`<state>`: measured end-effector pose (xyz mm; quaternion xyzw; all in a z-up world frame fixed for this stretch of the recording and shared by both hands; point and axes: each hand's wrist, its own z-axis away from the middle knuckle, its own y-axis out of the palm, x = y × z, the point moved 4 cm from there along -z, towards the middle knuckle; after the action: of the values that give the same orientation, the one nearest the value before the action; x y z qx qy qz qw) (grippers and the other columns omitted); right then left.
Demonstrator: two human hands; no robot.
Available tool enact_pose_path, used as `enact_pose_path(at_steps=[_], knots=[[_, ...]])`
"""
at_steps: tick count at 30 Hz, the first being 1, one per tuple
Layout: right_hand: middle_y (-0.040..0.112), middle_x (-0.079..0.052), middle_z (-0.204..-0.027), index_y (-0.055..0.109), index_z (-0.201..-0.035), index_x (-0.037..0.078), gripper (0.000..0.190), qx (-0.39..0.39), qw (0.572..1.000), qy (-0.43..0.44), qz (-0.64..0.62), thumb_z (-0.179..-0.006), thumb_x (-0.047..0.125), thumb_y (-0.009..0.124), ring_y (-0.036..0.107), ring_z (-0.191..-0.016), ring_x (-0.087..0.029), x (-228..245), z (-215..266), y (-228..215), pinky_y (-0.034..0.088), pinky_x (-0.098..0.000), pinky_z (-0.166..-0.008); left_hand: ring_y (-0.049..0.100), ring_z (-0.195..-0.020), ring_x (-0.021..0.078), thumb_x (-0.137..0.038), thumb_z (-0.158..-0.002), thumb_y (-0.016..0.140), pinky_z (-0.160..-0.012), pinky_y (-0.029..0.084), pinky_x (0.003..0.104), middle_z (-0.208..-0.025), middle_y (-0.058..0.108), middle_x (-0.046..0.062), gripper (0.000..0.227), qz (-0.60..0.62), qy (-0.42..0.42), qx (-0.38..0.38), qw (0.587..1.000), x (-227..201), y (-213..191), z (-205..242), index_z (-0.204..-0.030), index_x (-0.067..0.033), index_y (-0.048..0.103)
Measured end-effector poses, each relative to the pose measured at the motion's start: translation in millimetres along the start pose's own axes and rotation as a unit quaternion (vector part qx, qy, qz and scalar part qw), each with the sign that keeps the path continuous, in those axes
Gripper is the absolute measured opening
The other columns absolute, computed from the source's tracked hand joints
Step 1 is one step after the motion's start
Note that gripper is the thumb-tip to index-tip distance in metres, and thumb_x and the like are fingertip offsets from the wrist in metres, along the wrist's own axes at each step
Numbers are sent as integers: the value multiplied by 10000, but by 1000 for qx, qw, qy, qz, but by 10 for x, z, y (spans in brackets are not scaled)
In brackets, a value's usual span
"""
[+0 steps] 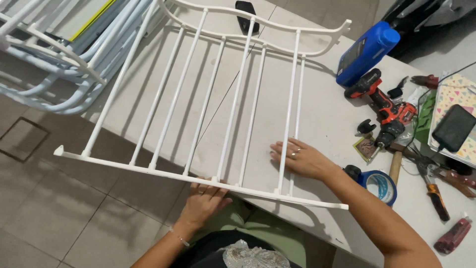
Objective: Disassembling a white plastic storage rack by pulling the horizontal rods out of the side frames.
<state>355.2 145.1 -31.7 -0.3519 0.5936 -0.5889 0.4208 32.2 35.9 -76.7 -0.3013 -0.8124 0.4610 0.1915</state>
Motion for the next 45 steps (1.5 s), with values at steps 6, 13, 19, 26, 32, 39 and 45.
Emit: enact_pose_path(at_steps=[6, 13, 19, 26, 32, 39, 45], knots=[[730, -190, -1093, 626, -1083, 34, 131, -263, 959, 102, 5, -966, 43, 568, 742, -920, -319, -347, 451, -642, 631, -426, -789, 532, -593, 218, -206, -943, 681, -630, 400, 363, -635, 580, 9, 315, 257, -275, -98, 921, 355, -162, 621, -664, -136, 553], [745, -124, -978, 640, -1074, 53, 125, -294, 954, -26, -53, -958, 53, 687, 742, -846, -265, 11, -980, -1561, 633, -399, -768, 680, -651, 215, -368, -968, 611, -515, 566, 333, -834, 665, 129, 396, 611, -645, -130, 440, 700, 708, 1047, -1210, -69, 519], [682, -128, -1223, 638, -1243, 56, 278, -188, 957, -198, -98, -1032, 237, 653, 671, -1101, -292, 606, -2269, -1316, 543, -412, -1000, 687, -655, 249, -236, -1015, 590, -585, 566, 326, -872, 740, 207, 210, 627, -609, -123, 471, 481, 575, 731, -1021, -33, 538], [430, -117, -1622, 454, -1534, 85, 467, -134, 960, -241, 45, -1067, 105, 445, 453, -1481, -298, 767, -2994, -887, 374, -456, -1205, 679, -599, 273, -187, -1047, 562, -538, 525, 347, -818, 762, 218, 138, 648, -662, -120, 357, 192, 621, 517, -1065, -51, 579], [639, -52, -867, 613, -1116, 87, 107, -84, 941, -327, -2, -1049, 150, 559, 639, -767, -266, 886, -3095, -754, 467, -518, -1108, 666, -536, 245, -271, -1057, 553, -483, 510, 312, -779, 764, 208, 260, 683, -636, 18, 358, -24, 595, 351, -1067, -18, 613], [564, -47, -843, 593, -1040, 89, 189, -119, 920, -371, -48, -1105, 243, 506, 517, -700, -235, 741, -2985, -810, 454, -377, -700, 506, -707, 242, -255, -991, 699, -680, 368, 375, -812, 610, 37, 198, 177, -191, -151, 953, 503, -1064, -78, -890, -115, 601], [541, -63, -826, 521, -997, 87, 204, -147, 894, -420, -54, -1100, 263, 507, 487, -665, -244, 721, -3034, -667, 420, -383, -659, 598, -966, 252, -679, -624, 892, -1111, 445, 491, -1020, 605, 82, 877, -51, -245, -21, 968, 1014, -840, -57, -1118, -64, 509]])
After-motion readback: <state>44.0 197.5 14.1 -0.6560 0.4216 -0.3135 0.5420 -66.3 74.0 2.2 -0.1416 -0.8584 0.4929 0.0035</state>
